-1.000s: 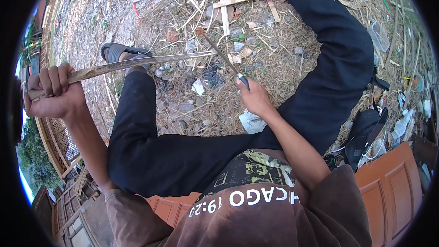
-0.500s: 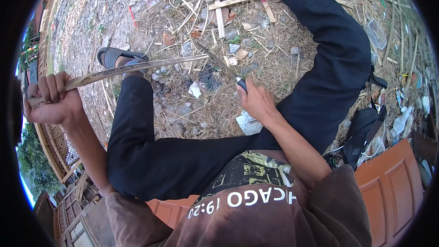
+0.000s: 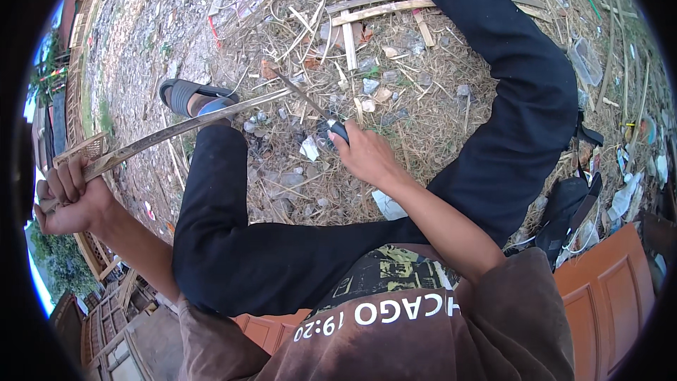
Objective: The person whittles a strip of bamboo with a knife and then uses a hammer to nail a smaller piece of wood into a wooden frame while sitting on the ground.
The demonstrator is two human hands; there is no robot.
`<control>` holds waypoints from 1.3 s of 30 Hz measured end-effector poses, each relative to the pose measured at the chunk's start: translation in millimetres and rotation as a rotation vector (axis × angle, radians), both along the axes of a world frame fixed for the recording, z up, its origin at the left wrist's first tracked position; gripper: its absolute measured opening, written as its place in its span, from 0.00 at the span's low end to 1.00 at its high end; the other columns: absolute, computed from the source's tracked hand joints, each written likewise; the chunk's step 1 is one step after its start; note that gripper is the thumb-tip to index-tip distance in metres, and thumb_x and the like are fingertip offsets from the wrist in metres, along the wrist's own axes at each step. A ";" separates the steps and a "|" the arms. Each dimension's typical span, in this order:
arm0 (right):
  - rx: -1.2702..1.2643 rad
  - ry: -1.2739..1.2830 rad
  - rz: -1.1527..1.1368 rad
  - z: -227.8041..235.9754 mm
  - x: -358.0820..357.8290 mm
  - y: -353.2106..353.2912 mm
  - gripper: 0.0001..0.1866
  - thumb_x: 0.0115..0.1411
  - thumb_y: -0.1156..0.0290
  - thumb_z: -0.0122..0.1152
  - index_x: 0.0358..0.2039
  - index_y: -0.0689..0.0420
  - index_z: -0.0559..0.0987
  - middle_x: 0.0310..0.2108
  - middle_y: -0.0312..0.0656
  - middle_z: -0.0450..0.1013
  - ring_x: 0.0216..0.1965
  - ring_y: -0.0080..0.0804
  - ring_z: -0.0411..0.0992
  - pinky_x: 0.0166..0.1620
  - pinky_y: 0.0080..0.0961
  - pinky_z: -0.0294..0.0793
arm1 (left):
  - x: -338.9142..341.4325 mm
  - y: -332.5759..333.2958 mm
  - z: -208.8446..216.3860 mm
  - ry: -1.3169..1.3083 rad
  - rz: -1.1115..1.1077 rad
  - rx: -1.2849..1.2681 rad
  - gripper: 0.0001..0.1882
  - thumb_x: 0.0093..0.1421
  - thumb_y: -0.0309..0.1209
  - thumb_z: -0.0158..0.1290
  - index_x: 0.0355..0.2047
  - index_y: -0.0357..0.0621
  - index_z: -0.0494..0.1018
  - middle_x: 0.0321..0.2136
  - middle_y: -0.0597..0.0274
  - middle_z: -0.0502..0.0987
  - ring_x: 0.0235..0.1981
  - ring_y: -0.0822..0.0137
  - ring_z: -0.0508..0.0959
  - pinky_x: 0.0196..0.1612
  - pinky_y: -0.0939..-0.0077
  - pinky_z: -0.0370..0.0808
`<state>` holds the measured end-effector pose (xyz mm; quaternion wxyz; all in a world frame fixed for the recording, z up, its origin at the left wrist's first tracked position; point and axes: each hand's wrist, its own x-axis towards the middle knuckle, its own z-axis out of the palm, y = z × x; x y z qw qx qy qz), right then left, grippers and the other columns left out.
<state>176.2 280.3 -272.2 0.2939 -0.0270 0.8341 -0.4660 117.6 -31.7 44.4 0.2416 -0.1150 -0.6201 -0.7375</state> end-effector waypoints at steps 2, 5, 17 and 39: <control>0.024 -0.009 0.031 -5.5 -9.2 -10.2 0.21 0.68 0.51 0.46 0.36 0.61 0.68 0.22 0.54 0.74 0.27 0.56 0.75 0.34 0.50 0.70 | -1.8 0.5 -8.7 0.015 -0.037 0.009 0.18 0.56 0.47 0.44 0.14 0.55 0.58 0.07 0.75 0.50 0.08 0.80 0.47 0.14 0.84 0.45; 0.022 -0.023 0.068 -8.9 -16.7 -18.4 0.20 0.68 0.54 0.46 0.38 0.62 0.68 0.21 0.57 0.74 0.27 0.59 0.75 0.34 0.54 0.71 | -5.0 3.7 -13.7 -0.006 -0.035 -0.012 0.18 0.56 0.47 0.44 0.14 0.55 0.58 0.07 0.75 0.50 0.08 0.80 0.47 0.14 0.84 0.45; -0.024 0.020 0.089 -13.2 -8.9 -25.9 0.21 0.68 0.52 0.46 0.36 0.61 0.68 0.18 0.53 0.72 0.23 0.56 0.74 0.31 0.49 0.70 | 2.7 0.1 -4.0 0.041 0.043 -0.062 0.18 0.56 0.46 0.44 0.15 0.54 0.59 0.07 0.75 0.52 0.08 0.80 0.47 0.14 0.84 0.46; -0.173 0.117 0.216 32.9 -5.6 -35.4 0.18 0.67 0.57 0.49 0.37 0.64 0.70 0.18 0.57 0.73 0.23 0.59 0.75 0.31 0.52 0.73 | 2.6 -7.2 -7.1 0.004 0.026 -0.060 0.20 0.53 0.48 0.47 0.14 0.57 0.54 0.07 0.76 0.50 0.08 0.80 0.46 0.15 0.82 0.44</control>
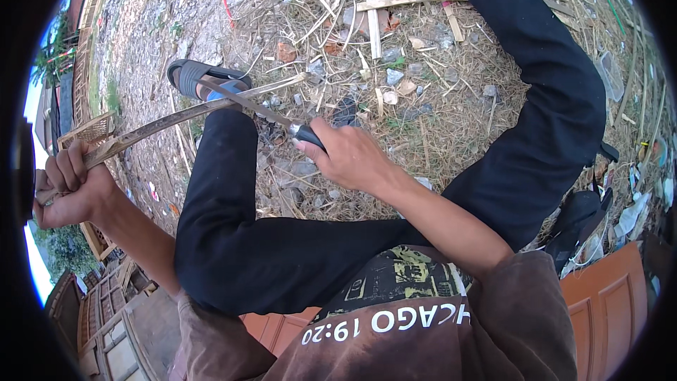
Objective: The person whittles a strip of bamboo with a knife and then uses a hammer to nail a smaller piece of wood into a wooden frame while sitting on the ground.
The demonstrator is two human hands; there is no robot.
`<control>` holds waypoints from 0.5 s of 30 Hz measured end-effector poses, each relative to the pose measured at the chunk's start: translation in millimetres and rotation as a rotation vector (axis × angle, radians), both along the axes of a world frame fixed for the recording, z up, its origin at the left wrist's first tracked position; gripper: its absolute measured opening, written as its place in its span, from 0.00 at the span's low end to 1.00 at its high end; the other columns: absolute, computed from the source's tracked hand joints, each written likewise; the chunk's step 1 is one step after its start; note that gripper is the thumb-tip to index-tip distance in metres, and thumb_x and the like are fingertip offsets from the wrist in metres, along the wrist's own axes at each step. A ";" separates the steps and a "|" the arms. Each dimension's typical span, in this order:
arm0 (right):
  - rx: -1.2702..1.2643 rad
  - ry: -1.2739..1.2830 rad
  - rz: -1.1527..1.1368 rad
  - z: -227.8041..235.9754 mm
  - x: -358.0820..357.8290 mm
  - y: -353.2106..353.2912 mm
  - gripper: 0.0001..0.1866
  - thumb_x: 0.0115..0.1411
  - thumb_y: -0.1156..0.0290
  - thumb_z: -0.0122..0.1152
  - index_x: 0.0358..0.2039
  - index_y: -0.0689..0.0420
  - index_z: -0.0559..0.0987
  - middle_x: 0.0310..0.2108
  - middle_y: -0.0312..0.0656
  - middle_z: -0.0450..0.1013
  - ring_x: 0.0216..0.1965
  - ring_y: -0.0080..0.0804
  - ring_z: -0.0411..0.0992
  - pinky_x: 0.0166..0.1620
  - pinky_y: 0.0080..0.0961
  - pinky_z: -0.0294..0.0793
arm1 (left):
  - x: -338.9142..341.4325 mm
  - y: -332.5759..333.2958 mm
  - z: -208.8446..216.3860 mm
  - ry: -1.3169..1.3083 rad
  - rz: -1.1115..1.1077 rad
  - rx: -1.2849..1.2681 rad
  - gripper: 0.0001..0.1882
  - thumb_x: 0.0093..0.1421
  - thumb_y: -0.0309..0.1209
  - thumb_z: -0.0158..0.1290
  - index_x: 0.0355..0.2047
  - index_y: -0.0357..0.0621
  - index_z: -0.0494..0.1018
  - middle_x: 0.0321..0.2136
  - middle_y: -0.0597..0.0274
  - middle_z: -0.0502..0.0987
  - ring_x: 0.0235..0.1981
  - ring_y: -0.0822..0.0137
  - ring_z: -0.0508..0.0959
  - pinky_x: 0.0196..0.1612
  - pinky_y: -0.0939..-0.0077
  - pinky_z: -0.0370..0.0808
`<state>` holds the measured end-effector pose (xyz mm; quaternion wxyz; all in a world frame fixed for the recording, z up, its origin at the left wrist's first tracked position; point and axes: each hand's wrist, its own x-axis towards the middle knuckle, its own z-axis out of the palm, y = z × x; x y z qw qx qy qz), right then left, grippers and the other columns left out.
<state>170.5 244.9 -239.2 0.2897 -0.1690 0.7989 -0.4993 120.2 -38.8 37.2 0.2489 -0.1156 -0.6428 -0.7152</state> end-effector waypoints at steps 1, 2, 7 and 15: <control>0.046 -0.008 -0.068 -16.0 -3.1 -1.9 0.18 0.67 0.57 0.49 0.37 0.64 0.71 0.18 0.56 0.73 0.23 0.59 0.75 0.31 0.52 0.73 | 0.1 -0.1 -1.3 0.012 0.012 -0.013 0.19 0.53 0.48 0.47 0.14 0.58 0.54 0.07 0.77 0.50 0.08 0.80 0.46 0.15 0.82 0.44; 0.086 -0.009 -0.135 -31.9 -8.1 -3.0 0.19 0.67 0.57 0.48 0.36 0.63 0.71 0.18 0.56 0.73 0.23 0.59 0.75 0.31 0.52 0.73 | 1.7 3.7 1.6 0.012 0.013 -0.015 0.19 0.53 0.48 0.47 0.14 0.58 0.54 0.07 0.77 0.50 0.08 0.80 0.46 0.15 0.82 0.44; -0.011 0.001 -0.020 4.2 -14.9 2.9 0.20 0.67 0.56 0.47 0.36 0.64 0.72 0.20 0.56 0.74 0.25 0.57 0.76 0.32 0.51 0.73 | 8.5 12.0 -2.7 -0.034 0.067 0.008 0.20 0.54 0.48 0.47 0.14 0.57 0.54 0.07 0.76 0.50 0.08 0.80 0.46 0.15 0.82 0.43; 0.119 -0.006 -0.079 -13.4 -25.1 3.7 0.19 0.68 0.57 0.49 0.36 0.64 0.70 0.18 0.55 0.73 0.23 0.57 0.74 0.30 0.48 0.71 | -1.9 5.3 -0.3 0.020 -0.027 0.014 0.20 0.53 0.48 0.45 0.12 0.57 0.51 0.07 0.76 0.49 0.08 0.80 0.44 0.15 0.82 0.44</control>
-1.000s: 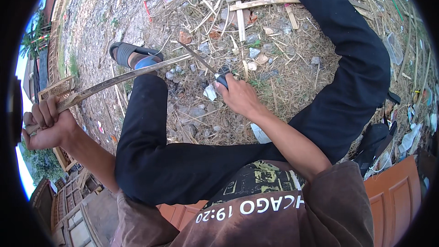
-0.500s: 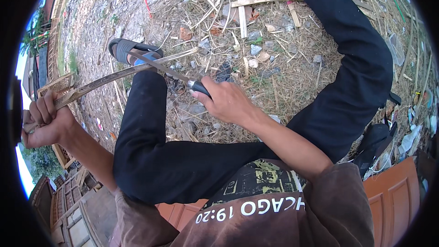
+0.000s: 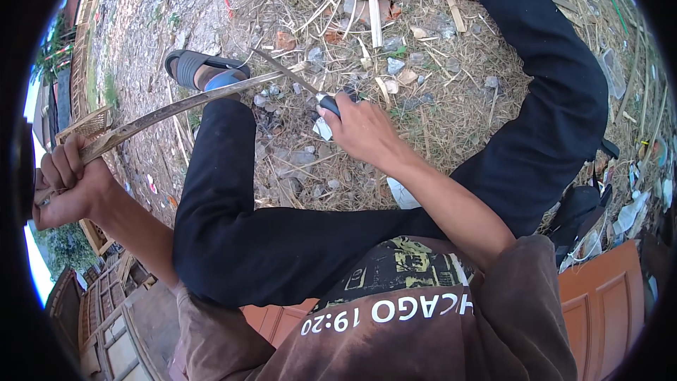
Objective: The person whittles a strip of bamboo with a knife and then uses a hammer to nail a smaller piece of wood into a wooden frame while sitting on the ground.
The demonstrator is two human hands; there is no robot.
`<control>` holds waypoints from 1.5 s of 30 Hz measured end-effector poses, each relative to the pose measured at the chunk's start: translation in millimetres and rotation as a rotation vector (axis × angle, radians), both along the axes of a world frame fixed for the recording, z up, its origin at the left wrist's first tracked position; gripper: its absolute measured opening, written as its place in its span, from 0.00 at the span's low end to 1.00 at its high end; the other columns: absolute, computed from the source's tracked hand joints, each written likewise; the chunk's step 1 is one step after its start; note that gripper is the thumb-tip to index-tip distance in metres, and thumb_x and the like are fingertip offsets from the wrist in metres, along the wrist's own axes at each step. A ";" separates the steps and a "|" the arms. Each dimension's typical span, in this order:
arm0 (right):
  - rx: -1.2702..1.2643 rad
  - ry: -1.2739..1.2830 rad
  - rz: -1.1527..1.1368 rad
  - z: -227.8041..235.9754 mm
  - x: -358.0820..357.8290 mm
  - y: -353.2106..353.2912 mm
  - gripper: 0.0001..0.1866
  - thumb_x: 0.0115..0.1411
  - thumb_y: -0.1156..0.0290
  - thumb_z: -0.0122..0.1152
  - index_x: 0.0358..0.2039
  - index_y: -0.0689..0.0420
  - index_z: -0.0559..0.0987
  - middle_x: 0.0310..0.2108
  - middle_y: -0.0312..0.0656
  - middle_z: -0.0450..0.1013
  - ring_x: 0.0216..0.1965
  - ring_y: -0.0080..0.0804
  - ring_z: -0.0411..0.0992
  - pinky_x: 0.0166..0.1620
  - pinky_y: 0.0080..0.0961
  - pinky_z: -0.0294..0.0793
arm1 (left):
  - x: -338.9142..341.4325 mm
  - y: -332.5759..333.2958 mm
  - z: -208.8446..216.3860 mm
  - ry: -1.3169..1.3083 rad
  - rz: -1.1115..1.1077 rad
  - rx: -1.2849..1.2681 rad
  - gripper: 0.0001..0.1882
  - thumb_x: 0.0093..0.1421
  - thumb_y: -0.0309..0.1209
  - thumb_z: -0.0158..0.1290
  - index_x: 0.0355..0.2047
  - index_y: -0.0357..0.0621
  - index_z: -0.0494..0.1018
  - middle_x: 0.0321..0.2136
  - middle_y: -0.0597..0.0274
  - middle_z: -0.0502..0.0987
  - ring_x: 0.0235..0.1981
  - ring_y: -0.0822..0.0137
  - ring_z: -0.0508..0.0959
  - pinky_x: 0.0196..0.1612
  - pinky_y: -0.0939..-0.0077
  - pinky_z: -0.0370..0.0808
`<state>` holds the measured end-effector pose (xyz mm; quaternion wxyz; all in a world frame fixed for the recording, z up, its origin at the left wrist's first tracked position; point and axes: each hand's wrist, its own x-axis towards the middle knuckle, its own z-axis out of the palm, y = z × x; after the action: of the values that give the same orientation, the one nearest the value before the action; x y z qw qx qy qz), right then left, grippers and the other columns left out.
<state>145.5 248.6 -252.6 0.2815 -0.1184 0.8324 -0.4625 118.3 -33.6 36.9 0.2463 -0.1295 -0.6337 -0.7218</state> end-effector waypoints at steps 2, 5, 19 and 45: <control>-0.062 0.079 -0.012 -7.4 10.8 -2.9 0.20 0.68 0.56 0.48 0.36 0.64 0.70 0.19 0.55 0.73 0.23 0.57 0.74 0.31 0.48 0.71 | 3.0 0.7 2.8 -0.006 0.028 -0.005 0.20 0.53 0.48 0.46 0.13 0.57 0.51 0.07 0.77 0.49 0.08 0.80 0.45 0.15 0.82 0.44; 0.057 -0.163 -0.053 -33.7 8.0 2.7 0.22 0.68 0.54 0.45 0.37 0.64 0.71 0.21 0.56 0.74 0.27 0.56 0.75 0.35 0.49 0.72 | 6.2 13.4 -2.8 -0.046 0.015 0.009 0.21 0.53 0.47 0.46 0.13 0.57 0.51 0.07 0.76 0.49 0.08 0.80 0.45 0.15 0.82 0.44; -0.082 -0.082 -0.033 -20.9 19.2 -2.4 0.20 0.69 0.54 0.44 0.38 0.62 0.70 0.19 0.56 0.72 0.25 0.59 0.74 0.32 0.52 0.69 | 5.7 10.1 0.7 -0.010 -0.016 -0.026 0.20 0.54 0.46 0.46 0.13 0.57 0.50 0.07 0.76 0.49 0.08 0.79 0.46 0.17 0.81 0.45; 0.078 -0.108 -0.072 -41.7 15.2 -4.1 0.21 0.68 0.56 0.45 0.38 0.66 0.70 0.24 0.60 0.75 0.28 0.60 0.76 0.34 0.51 0.73 | 6.4 21.2 -2.9 -0.044 0.020 -0.028 0.21 0.54 0.47 0.46 0.13 0.58 0.49 0.07 0.77 0.49 0.08 0.80 0.45 0.16 0.82 0.44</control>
<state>160.7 244.5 -294.4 0.3135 -0.0520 0.8370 -0.4454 124.7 -12.4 34.0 0.2378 -0.1104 -0.6503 -0.7130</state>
